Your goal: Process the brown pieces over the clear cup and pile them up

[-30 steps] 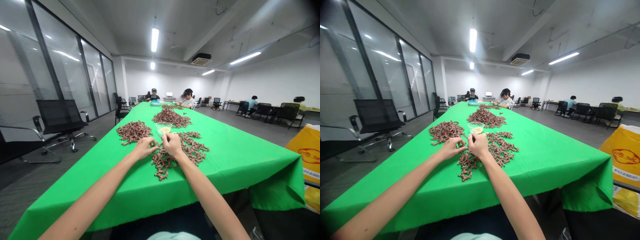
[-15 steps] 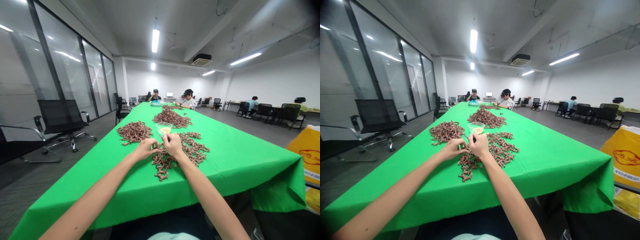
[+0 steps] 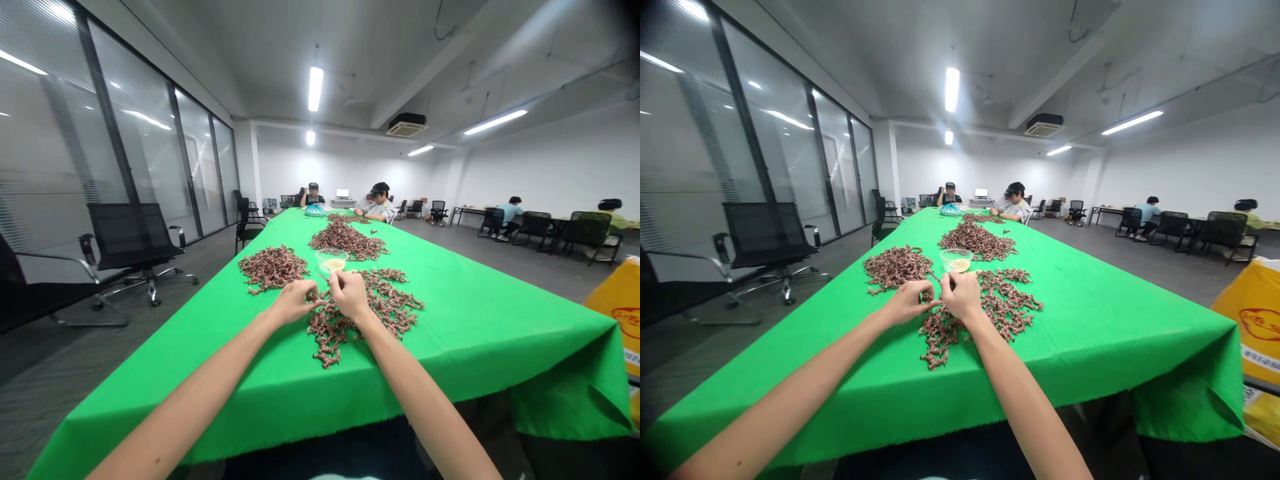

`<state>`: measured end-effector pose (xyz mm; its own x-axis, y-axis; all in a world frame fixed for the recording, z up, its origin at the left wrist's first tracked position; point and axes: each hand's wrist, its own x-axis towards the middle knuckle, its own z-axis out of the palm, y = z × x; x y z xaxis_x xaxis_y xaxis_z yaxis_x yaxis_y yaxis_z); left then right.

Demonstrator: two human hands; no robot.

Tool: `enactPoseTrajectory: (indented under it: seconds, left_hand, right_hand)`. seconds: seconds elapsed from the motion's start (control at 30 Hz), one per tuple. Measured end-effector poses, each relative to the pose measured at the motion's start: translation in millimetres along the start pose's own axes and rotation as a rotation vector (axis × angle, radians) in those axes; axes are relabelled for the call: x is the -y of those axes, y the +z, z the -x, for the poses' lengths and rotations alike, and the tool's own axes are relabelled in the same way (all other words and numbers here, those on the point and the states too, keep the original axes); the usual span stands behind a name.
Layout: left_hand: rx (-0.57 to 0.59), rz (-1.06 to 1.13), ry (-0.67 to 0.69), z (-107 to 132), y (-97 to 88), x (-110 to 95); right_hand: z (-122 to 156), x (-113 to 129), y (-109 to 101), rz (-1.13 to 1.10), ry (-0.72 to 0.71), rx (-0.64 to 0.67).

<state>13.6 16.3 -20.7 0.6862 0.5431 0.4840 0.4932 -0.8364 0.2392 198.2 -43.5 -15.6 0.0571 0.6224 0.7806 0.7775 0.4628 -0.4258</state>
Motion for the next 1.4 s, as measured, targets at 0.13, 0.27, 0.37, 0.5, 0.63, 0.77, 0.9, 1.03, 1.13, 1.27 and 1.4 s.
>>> enactPoseTrajectory:
  seconds: [0.13, 0.27, 0.37, 0.5, 0.63, 0.77, 0.9, 1.03, 1.13, 1.27, 1.4]
  left_hand:
    - [0.018, 0.008, -0.009, 0.0, -1.0, 0.2]
    - [0.045, -0.024, -0.027, 2.3, -2.2, -0.2]
    - [0.058, -0.045, -0.026, 4.3, -1.3, 1.5]
    - [0.061, -0.051, -0.020, 5.1, 1.0, 4.8]
    - [0.076, -0.057, -0.024, 4.9, 0.6, 4.4]
    - [0.085, -0.059, -0.014, 5.1, -0.6, 3.3]
    - [0.096, -0.065, -0.011, 5.3, 0.1, 3.9]
    - [0.064, -0.065, -0.004, 4.9, -0.9, 2.7]
    - [0.038, -0.078, 0.000, 4.2, -3.5, 0.4]
    - [0.033, -0.072, 0.009, 3.4, -4.9, -0.7]
    - [0.003, -0.032, -0.025, 2.5, -3.7, 0.0]
  right_hand:
    - [0.6, -0.1, 0.0, -0.006, -0.007, -0.003]
    - [0.9, -0.6, 0.9, -0.008, -0.012, -0.009]
    - [1.2, -1.5, 2.1, -0.008, -0.017, -0.017]
    - [2.0, -2.1, 2.5, -0.020, -0.024, -0.016]
    - [2.1, -1.7, 1.3, -0.013, -0.022, -0.002]
    - [1.9, -0.5, -0.2, 0.009, -0.017, -0.001]
    - [1.7, -0.2, -0.1, 0.029, -0.024, 0.000]
    - [2.0, -1.9, 1.3, 0.021, -0.022, 0.008]
    - [2.1, -2.5, 1.5, 0.015, -0.022, 0.006]
    - [1.7, -1.1, 0.3, 0.014, -0.021, 0.003]
    - [1.2, -0.2, 0.0, 0.012, -0.018, 0.017]
